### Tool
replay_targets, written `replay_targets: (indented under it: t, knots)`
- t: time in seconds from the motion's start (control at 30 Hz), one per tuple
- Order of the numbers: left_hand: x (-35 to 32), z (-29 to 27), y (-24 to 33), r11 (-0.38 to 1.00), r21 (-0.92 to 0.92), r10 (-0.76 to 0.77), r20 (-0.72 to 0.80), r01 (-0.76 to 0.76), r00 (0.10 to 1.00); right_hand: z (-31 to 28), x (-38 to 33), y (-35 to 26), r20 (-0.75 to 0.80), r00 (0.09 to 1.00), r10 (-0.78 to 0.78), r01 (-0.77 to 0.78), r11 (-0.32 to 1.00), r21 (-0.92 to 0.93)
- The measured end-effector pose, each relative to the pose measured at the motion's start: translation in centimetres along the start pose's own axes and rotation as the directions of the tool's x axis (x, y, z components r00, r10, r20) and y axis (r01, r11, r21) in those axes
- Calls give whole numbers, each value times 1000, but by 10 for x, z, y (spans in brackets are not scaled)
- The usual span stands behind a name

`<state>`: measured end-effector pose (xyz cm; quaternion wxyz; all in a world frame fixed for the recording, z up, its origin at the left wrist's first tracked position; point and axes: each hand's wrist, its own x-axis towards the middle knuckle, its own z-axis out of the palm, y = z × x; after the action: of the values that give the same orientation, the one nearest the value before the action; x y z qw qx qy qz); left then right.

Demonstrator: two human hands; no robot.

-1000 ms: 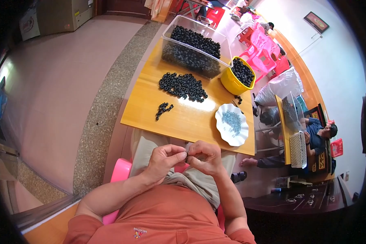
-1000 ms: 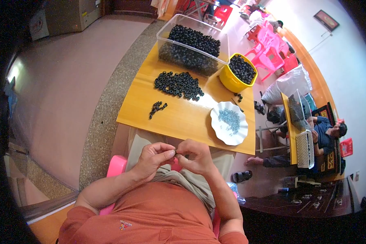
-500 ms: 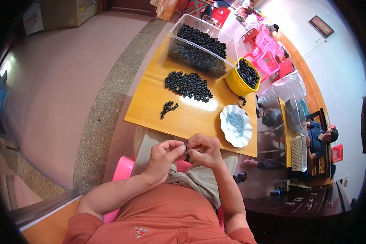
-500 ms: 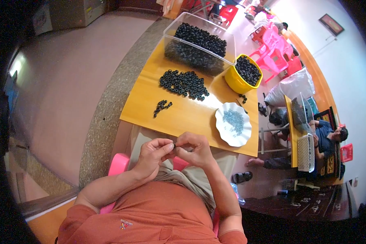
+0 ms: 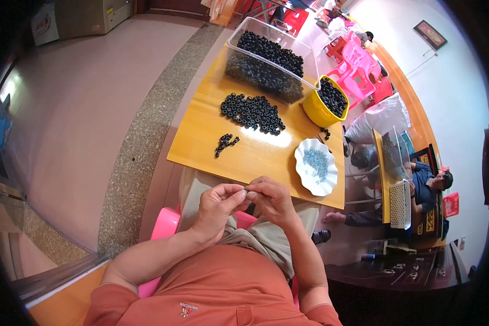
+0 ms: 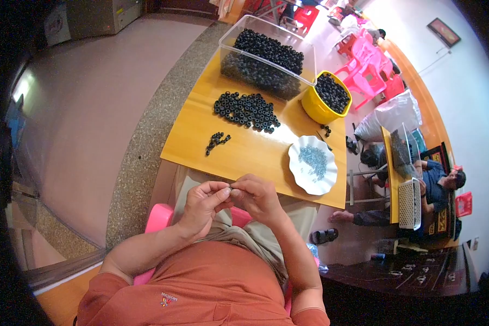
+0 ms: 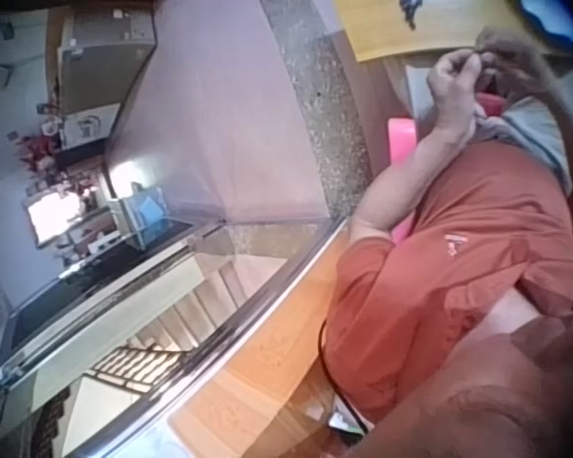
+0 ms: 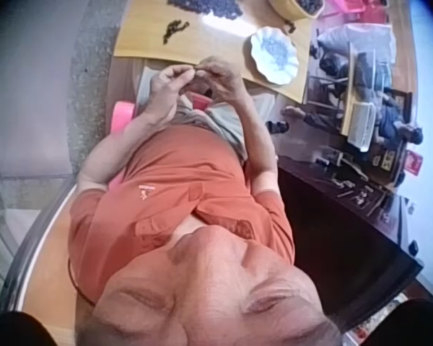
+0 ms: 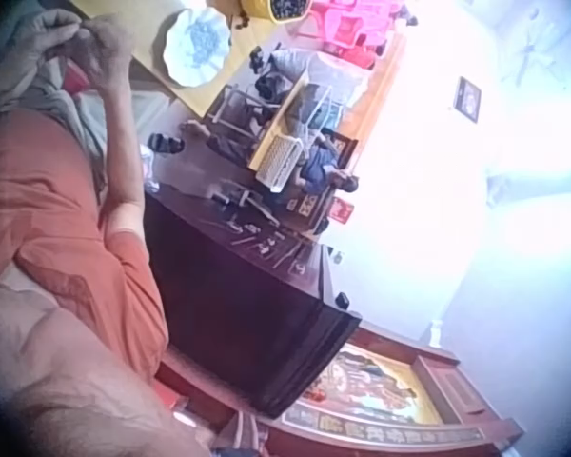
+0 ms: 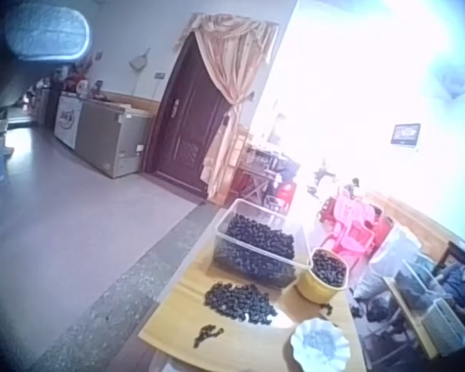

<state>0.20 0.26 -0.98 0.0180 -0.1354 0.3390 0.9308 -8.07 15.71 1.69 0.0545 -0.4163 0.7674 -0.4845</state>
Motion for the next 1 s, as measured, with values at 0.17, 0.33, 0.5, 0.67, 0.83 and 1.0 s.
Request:
replay_targets:
  t: [0.17, 0.33, 0.5, 0.67, 0.83, 1.0]
  knots:
    - [-1, 0, -1, 1000, 1, 15, -11, -15, 1000, 4, -1, -5, -34, 998, -43, 38, 991, -127]
    - [1, -2, -2, 998, 32, 56, -66, -54, 996, 6, 0, -9, -35, 995, -91, 78, 960, -269]
    - [0, 1, 4, 998, 58, 44, -92, -38, 995, -5, 6, 12, -93, 995, 31, -70, 890, -451]
    - [2, -2, -1, 1000, -2, 0, -38, 0, 999, -11, 29, 29, -116, 991, 68, -125, 789, -602]
    - [2, -3, -1, 1000, 9, -24, -25, 24, 999, -9, 44, 42, -140, 986, 94, -160, 782, -602]
    - [1, -2, 0, 999, 13, -42, -25, 42, 999, -9, 52, 44, -129, 981, 143, -192, 787, -586]
